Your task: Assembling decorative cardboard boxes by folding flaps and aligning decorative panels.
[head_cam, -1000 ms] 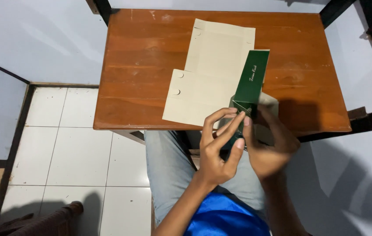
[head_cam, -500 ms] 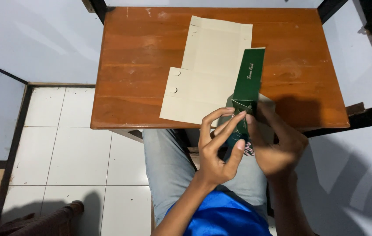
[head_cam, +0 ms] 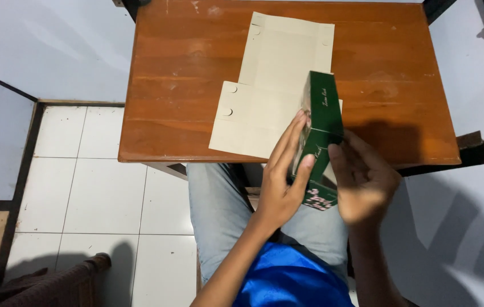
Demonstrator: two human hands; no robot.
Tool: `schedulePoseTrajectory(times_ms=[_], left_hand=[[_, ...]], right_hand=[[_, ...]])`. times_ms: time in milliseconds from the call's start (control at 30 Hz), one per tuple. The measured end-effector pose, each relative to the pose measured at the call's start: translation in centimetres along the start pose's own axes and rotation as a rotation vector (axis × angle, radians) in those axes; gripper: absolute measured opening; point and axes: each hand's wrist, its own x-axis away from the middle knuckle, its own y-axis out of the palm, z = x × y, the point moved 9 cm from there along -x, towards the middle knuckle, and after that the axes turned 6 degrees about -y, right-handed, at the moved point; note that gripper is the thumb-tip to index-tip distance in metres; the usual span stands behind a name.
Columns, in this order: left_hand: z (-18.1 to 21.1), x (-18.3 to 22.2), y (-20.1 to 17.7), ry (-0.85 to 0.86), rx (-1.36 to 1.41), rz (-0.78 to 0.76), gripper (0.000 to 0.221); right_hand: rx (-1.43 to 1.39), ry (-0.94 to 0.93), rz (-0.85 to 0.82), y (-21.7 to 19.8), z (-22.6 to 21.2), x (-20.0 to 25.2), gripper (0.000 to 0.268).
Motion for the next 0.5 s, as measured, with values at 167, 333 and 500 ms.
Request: schedulePoseTrajectory(times_ms=[167, 333, 500], left_hand=[[-0.8, 0.3, 0.2, 0.023, -0.066, 0.029, 0.048], [-0.7, 0.4, 0.2, 0.034, -0.092, 0.023, 0.047], [-1.8, 0.6, 0.7, -0.020, -0.050, -0.067, 0.050]], right_hand=[[-0.144, 0.217, -0.029, 1.0, 0.3, 0.3, 0.030], [-0.250, 0.299, -0.098, 1.7, 3.0, 1.3, 0.016], [-0.163, 0.150, -0.136, 1.5, 0.2, -0.5, 0.010]])
